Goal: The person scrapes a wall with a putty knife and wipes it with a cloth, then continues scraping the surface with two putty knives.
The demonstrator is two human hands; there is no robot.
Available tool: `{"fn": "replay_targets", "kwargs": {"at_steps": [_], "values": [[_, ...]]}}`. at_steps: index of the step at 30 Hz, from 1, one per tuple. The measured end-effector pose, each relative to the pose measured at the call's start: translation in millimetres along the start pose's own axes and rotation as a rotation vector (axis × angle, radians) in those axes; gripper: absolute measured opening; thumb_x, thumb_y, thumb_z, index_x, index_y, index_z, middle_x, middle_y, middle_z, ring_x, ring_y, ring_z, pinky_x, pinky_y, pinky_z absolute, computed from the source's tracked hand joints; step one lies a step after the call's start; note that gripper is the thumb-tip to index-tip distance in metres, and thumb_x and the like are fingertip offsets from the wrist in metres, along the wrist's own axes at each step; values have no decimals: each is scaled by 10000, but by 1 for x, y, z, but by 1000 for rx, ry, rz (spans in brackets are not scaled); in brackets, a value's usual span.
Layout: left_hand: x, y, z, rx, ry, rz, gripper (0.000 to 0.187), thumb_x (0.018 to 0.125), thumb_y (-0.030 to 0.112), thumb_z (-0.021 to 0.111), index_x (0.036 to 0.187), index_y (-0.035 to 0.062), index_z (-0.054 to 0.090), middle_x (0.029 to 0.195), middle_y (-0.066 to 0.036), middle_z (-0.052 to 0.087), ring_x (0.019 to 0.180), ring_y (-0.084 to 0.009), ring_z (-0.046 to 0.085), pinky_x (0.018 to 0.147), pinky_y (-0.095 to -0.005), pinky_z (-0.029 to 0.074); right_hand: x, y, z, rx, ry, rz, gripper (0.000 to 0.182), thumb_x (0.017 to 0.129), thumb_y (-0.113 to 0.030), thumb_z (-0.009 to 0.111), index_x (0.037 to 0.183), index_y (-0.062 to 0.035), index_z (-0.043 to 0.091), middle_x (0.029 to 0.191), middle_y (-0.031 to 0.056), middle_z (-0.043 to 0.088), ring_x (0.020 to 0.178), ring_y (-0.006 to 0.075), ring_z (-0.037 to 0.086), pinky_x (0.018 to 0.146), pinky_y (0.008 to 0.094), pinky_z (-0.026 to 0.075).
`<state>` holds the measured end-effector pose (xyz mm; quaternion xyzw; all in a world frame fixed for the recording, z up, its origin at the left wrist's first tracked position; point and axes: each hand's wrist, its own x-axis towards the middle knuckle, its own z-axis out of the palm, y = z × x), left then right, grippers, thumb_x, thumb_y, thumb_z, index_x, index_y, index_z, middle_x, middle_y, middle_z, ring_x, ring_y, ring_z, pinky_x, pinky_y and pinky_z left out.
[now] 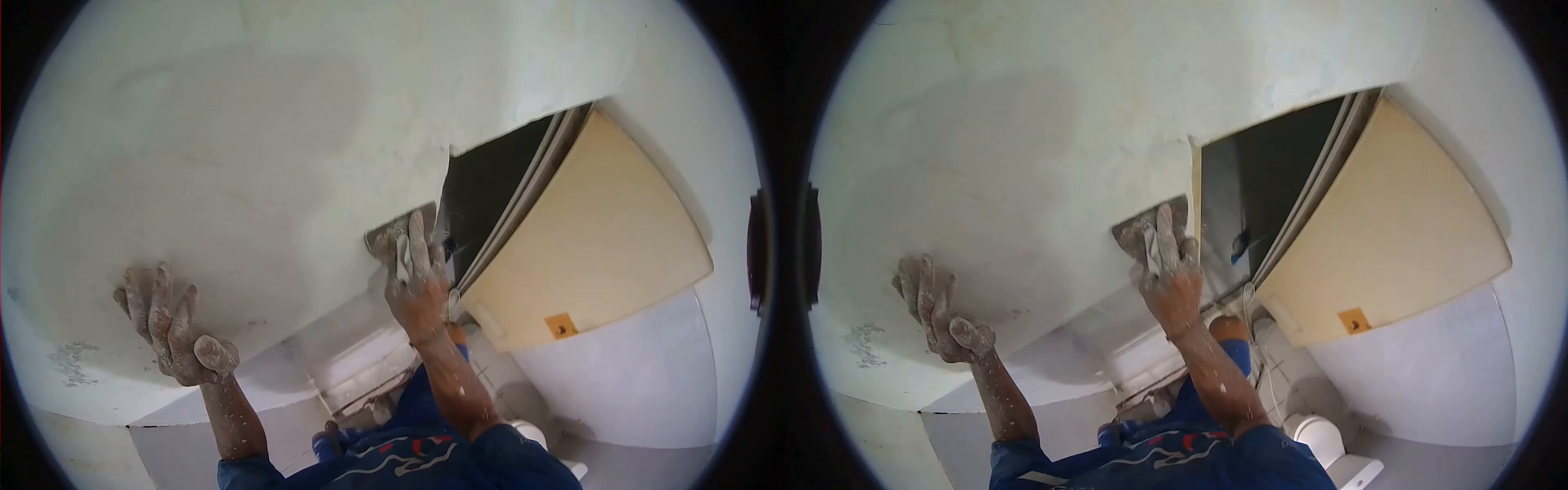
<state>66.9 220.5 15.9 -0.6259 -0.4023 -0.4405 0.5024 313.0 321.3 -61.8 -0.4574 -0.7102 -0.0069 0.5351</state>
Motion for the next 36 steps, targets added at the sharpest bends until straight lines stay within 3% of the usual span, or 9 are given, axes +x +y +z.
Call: {"fn": "replay_targets", "kwargs": {"at_steps": [7,10,20,23,26,28,31,35,36], "values": [[-8,3,-4,0,34,-5,487,941,338,277,913,-33,592,1082,-185,594,1173,-402,430,1013,-598,260,-3,-2,-1,-112,-28,-140,343,664,64,557,996,-17,582,1269,159,483,784,356,541,639,391,483],[-11,3,-3,-20,31,-17,485,941,337,277,912,-32,592,1081,-184,594,1173,-401,431,1014,-598,260,12,-12,-12,-58,-97,18,352,660,66,562,1002,-12,583,1287,151,470,867,391,552,682,405,488],[-18,1,-10,-15,60,-34,480,940,332,277,910,-29,593,1081,-183,595,1171,-400,433,1016,-595,258,-7,-14,-9,-57,-140,-75,338,690,61,581,1022,-1,571,1255,163,492,884,400,551,731,407,490],[-22,2,-11,-12,64,-40,478,940,331,278,910,-28,593,1081,-182,595,1170,-400,434,1016,-594,257,-10,-13,-7,-25,-128,-105,393,709,39,595,1097,3,545,1199,172,528,849,384,552,708,409,483],[-27,4,-14,-4,58,-39,477,940,330,278,909,-27,593,1081,-182,595,1170,-400,435,1017,-593,257,-8,-24,-9,66,-112,35,467,727,17,607,1182,17,502,1134,185,560,803,372,553,678,413,477],[-28,2,-15,-4,62,-32,476,939,329,278,909,-26,593,1081,-182,596,1169,-399,435,1017,-593,256,-15,-26,-3,161,-160,76,703,622,56,575,1299,-35,407,1163,139,543,739,358,496,607,401,476],[-30,3,-15,-6,62,-41,474,939,328,278,908,-25,593,1081,-181,596,1169,-399,436,1018,-592,256,9,-37,-8,86,-19,-9,727,613,53,573,1311,-42,395,1013,172,556,723,351,495,597,406,468],[-28,4,-15,-13,53,-42,472,939,326,278,907,-24,594,1080,-181,596,1168,-398,437,1019,-591,255,-4,-27,0,96,-35,-101,754,596,51,573,1319,-53,388,947,175,540,722,344,500,579,405,468],[-29,5,-15,-14,51,-42,472,939,326,278,907,-23,594,1080,-180,596,1168,-398,437,1019,-591,255,1,-29,-4,126,-75,-38,648,655,53,568,1282,-16,420,913,198,551,703,358,504,583,403,454]]}}
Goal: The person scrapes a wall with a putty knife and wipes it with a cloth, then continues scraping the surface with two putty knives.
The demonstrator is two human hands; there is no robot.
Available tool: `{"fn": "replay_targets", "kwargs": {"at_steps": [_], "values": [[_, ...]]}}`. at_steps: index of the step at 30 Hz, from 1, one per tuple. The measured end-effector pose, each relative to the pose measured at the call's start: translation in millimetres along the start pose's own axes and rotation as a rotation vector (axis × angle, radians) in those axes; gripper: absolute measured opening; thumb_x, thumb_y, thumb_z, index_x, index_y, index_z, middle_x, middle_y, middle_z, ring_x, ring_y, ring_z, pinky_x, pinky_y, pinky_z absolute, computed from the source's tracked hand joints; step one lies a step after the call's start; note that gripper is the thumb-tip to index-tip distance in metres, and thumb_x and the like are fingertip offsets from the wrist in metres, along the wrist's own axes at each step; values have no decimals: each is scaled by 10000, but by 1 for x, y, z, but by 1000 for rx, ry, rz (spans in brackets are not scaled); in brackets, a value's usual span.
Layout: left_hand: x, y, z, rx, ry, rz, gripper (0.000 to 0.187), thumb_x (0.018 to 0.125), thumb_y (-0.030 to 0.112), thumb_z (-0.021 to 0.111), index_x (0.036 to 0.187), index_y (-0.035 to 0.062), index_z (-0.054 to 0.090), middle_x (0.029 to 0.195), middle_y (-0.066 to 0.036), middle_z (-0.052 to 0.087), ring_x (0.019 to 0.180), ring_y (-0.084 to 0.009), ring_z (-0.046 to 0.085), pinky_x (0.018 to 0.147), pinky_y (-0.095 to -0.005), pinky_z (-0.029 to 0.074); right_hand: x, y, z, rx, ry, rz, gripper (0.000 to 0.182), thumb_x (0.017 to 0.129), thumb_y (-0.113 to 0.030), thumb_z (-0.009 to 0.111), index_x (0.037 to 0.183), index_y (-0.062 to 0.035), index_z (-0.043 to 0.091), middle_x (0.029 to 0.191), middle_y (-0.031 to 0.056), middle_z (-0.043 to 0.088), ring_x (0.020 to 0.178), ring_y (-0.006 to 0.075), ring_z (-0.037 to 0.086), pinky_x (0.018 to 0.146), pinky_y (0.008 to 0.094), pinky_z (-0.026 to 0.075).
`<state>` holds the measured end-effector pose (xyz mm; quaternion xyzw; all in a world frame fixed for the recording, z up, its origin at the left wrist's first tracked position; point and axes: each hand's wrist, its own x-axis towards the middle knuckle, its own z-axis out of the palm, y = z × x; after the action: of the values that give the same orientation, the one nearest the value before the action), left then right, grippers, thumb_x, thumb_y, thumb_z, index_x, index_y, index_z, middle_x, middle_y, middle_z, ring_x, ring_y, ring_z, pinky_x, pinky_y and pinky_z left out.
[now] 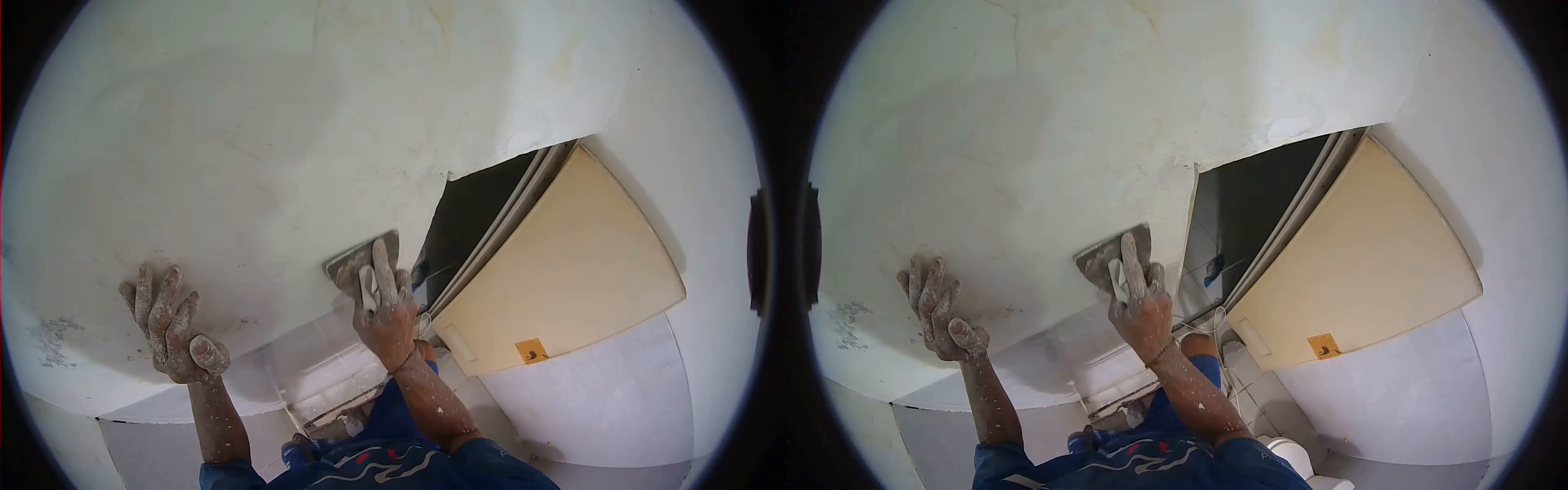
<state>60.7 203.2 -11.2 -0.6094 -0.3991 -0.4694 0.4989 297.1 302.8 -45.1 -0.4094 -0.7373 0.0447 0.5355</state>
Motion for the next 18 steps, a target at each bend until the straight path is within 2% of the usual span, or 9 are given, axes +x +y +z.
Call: {"fn": "replay_targets", "kwargs": {"at_steps": [1,2,5,9,11,12,13,15,18], "values": [[0,0,2,-2,1,-2,471,939,325,278,907,-23,594,1080,-180,596,1168,-398,438,1019,-590,255,4,-4,-4,31,-30,69,543,714,56,562,1245,20,452,880,222,562,684,373,508,586,402,441],[1,-1,1,-1,1,3,471,939,325,278,907,-23,594,1080,-180,596,1168,-398,438,1019,-590,254,7,-13,-6,107,-1,147,545,714,43,568,1245,25,447,932,202,574,683,368,500,597,389,444],[1,-1,1,-2,-6,3,469,939,323,278,906,-22,594,1080,-180,597,1167,-398,439,1020,-589,254,-7,-11,-5,74,-56,122,565,703,37,574,1253,19,444,991,182,583,695,364,502,610,391,446],[4,-2,0,3,-9,2,467,938,322,279,905,-21,594,1080,-179,597,1166,-397,440,1020,-588,253,13,-6,-7,38,10,74,580,701,42,573,1264,6,440,1021,190,586,737,369,525,629,391,456],[5,-3,1,3,-8,3,466,938,321,279,905,-20,595,1080,-179,597,1166,-397,440,1021,-588,253,3,-2,-7,-20,-28,-14,530,701,44,575,1221,7,476,1116,196,563,787,380,539,656,391,467],[6,-3,1,4,-10,4,465,938,321,279,904,-20,595,1080,-179,597,1166,-397,440,1021,-587,253,-8,-6,-5,44,-85,145,424,708,43,572,1128,23,522,1227,183,509,825,381,542,685,390,471],[6,-1,2,2,-9,1,465,938,320,279,904,-19,595,1080,-179,597,1166,-397,441,1021,-587,252,-5,-1,-3,42,-84,138,424,708,43,572,1128,23,522,1227,183,509,825,381,542,685,390,471],[7,-1,3,-7,-12,1,464,938,319,279,904,-19,595,1080,-178,597,1165,-397,441,1022,-587,252,8,5,-1,-61,39,-68,485,626,32,574,1108,-7,526,1345,119,411,773,359,498,638,401,464],[9,-3,4,-14,-15,3,462,938,318,279,903,-18,595,1080,-178,597,1165,-396,442,1022,-586,251,6,14,-10,-68,32,-103,479,616,28,579,1091,6,526,1340,127,416,777,366,505,667,402,464]]}}
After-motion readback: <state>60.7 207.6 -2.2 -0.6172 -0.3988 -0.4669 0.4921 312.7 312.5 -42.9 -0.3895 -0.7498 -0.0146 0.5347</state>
